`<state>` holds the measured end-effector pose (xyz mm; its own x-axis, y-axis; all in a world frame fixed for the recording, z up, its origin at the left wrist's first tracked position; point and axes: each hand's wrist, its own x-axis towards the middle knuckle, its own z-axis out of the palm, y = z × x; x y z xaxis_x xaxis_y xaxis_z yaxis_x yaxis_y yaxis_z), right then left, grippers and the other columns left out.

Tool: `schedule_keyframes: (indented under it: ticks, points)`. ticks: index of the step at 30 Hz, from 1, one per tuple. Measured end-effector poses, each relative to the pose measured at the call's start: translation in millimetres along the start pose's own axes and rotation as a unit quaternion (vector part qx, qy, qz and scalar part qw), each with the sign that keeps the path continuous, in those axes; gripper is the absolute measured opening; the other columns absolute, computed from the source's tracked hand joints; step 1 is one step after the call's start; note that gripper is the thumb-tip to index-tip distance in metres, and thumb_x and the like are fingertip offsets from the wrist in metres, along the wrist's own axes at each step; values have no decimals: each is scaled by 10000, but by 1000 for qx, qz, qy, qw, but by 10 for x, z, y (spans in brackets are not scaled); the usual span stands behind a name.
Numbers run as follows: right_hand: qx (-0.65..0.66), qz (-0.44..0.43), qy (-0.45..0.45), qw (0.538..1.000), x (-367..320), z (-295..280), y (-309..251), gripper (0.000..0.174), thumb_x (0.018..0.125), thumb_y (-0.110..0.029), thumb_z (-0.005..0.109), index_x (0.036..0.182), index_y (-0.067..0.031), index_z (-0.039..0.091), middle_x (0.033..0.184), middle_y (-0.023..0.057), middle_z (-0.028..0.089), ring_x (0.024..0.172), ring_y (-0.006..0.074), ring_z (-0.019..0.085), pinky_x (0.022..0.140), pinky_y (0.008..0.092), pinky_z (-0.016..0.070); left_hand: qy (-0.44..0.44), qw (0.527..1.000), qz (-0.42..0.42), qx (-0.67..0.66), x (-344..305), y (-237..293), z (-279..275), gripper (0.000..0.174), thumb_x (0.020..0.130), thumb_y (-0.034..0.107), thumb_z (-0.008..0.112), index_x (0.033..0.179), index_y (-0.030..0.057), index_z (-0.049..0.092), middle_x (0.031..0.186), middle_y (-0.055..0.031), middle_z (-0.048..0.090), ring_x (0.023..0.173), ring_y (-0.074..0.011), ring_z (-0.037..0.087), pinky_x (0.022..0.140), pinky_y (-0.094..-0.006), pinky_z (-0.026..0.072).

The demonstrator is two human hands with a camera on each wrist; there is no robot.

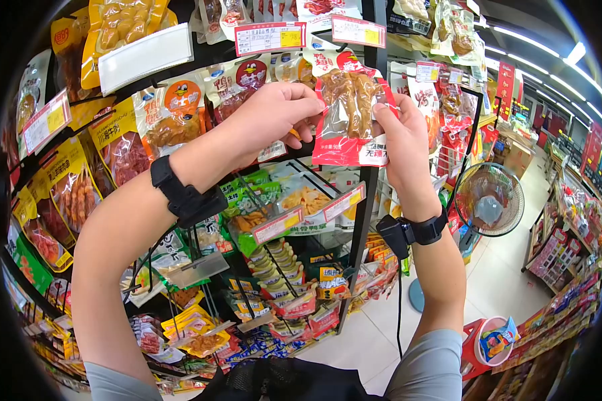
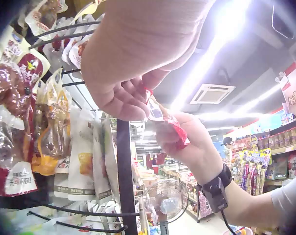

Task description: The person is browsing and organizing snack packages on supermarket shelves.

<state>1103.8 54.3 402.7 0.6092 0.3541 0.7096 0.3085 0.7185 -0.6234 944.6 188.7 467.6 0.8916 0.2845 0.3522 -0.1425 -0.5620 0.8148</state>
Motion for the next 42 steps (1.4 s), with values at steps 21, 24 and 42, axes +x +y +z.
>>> schedule_keyframes:
  ticks: [21,24,42]
  points:
    - [90,116,-35,989,-724,51,-78,209,986,-62,528,1190,-18,522,1077,96,677,882,126,679,763,273,561,-169,984,-36,36,-568,131,-129,241,927,284,642,907,47,678,821,-21,695,719,-82,636,633,-243,507]
    - [116,117,-50,985,-873,174,1,215,994,-66,522,1207,-42,501,1100,101,675,918,138,680,780,284,565,-175,983,-37,46,-746,160,-286,263,910,287,658,920,25,678,798,-25,679,721,-81,624,656,-247,509]
    - [189,105,-19,976,-1445,1279,350,588,961,-47,436,1505,63,240,1417,258,450,1270,331,514,1082,450,397,-61,997,30,33,-2037,132,-1024,297,779,304,750,836,19,689,784,-48,691,715,-138,649,624,-283,505]
